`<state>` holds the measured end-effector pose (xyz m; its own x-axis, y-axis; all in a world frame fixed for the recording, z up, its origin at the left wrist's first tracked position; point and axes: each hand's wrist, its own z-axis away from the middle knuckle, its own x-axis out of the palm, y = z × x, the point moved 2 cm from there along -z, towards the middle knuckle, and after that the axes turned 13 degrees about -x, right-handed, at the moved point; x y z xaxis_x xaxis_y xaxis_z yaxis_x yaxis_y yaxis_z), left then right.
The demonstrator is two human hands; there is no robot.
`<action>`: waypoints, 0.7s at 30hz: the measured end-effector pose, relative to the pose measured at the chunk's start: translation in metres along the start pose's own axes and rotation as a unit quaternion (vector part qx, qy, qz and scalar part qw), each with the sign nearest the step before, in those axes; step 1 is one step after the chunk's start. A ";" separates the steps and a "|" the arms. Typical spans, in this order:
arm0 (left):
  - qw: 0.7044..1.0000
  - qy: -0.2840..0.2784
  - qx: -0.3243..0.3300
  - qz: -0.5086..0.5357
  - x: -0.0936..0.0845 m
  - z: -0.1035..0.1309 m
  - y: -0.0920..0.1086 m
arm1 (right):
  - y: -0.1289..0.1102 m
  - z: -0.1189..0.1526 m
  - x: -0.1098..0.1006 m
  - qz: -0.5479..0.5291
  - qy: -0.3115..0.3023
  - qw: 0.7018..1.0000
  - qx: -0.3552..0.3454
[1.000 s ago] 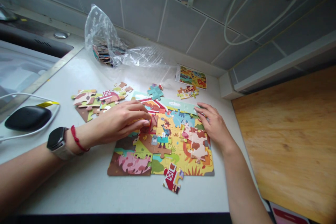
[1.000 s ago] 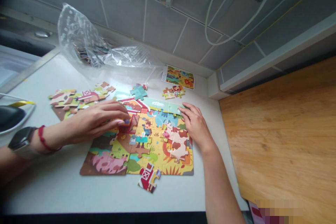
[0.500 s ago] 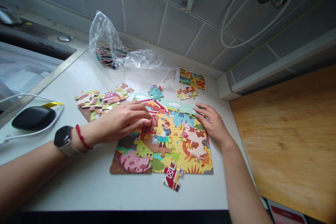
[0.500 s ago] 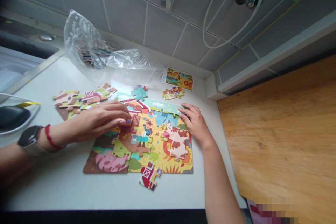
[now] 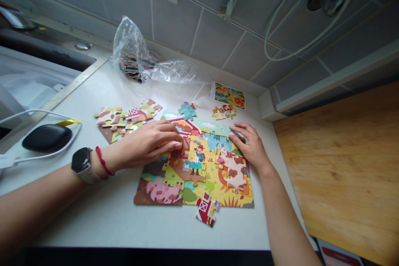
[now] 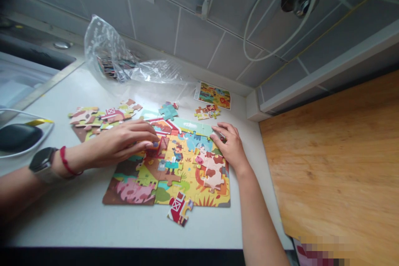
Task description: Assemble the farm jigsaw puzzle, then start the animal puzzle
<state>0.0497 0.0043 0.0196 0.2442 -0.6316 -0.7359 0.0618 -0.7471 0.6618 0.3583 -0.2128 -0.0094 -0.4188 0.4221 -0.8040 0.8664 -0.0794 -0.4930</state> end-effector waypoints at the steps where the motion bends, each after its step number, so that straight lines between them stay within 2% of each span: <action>1: 1.000 0.000 0.000 0.000 0.000 0.000 0.000 | 0.000 0.001 0.000 0.004 -0.005 1.000 -0.001; 14: 1.000 0.002 -0.011 -0.011 0.003 0.001 -0.003 | 0.002 0.004 0.003 0.022 -0.011 1.000 0.003; 21: 0.997 0.046 -0.036 -0.048 0.005 0.001 -0.009 | -0.004 0.004 0.004 0.027 0.000 1.000 -0.014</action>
<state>0.0490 0.0076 0.0101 0.3223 -0.5338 -0.7818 0.1583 -0.7838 0.6004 0.3520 -0.2141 -0.0113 -0.3704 0.4183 -0.8294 0.8952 -0.0776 -0.4389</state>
